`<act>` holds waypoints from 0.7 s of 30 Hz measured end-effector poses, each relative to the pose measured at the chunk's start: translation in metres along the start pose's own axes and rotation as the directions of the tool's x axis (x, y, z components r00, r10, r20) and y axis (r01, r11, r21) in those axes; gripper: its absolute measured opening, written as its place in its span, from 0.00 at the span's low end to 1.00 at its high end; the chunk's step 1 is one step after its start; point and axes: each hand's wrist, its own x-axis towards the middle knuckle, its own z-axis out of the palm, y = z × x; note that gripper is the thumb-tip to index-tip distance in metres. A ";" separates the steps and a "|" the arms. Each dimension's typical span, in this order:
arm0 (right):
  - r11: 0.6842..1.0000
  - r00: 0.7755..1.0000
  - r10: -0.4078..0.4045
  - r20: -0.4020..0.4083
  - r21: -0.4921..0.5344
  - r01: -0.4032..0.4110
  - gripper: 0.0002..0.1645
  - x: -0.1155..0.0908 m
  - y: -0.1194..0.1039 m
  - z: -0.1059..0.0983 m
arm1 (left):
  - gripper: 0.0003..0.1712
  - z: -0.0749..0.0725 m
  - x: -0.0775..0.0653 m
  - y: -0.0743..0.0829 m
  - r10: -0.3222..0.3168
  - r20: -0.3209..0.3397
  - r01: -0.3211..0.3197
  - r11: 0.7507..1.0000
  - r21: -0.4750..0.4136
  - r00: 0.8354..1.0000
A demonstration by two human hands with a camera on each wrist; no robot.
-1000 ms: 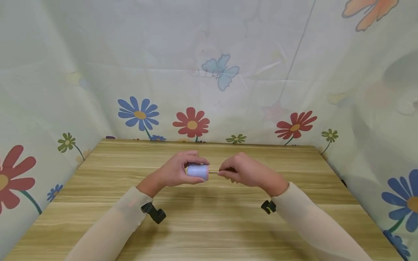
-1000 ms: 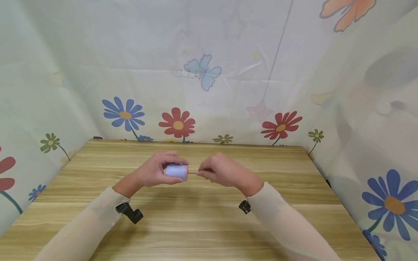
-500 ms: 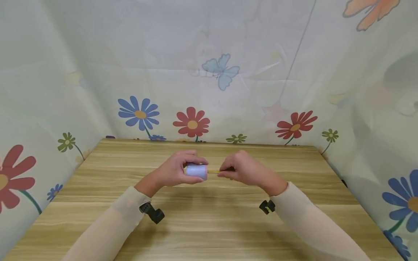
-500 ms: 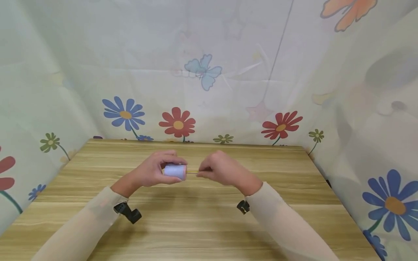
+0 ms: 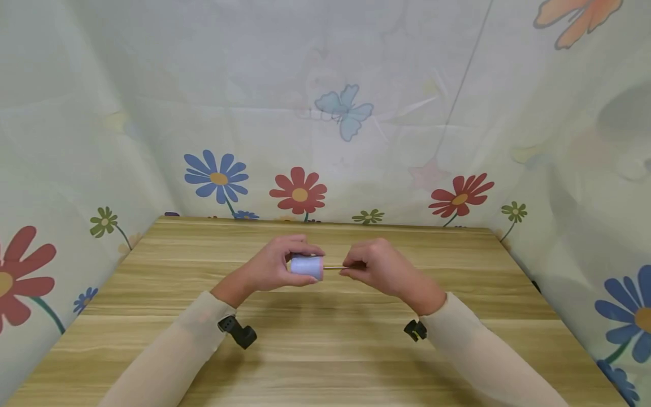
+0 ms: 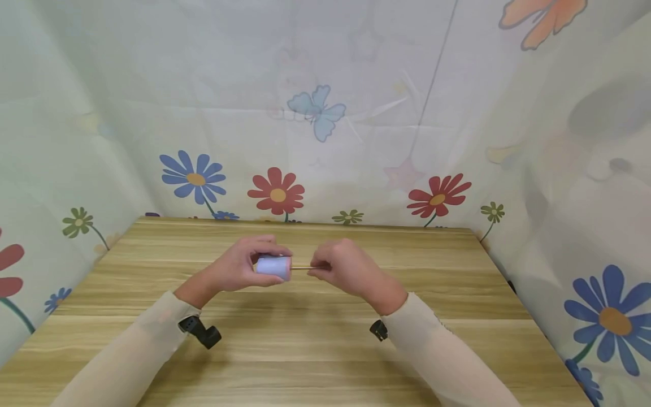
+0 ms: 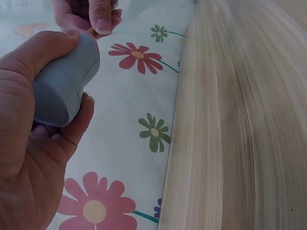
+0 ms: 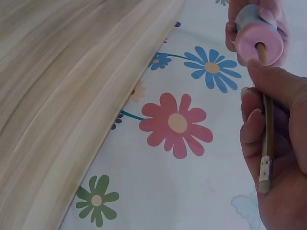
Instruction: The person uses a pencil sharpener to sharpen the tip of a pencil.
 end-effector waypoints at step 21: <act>0.995 0.993 0.099 0.060 0.005 -0.099 0.05 0.005 0.004 -0.002 | 0.25 -0.001 0.003 -0.002 -0.018 0.005 0.018 1.000 0.013 1.000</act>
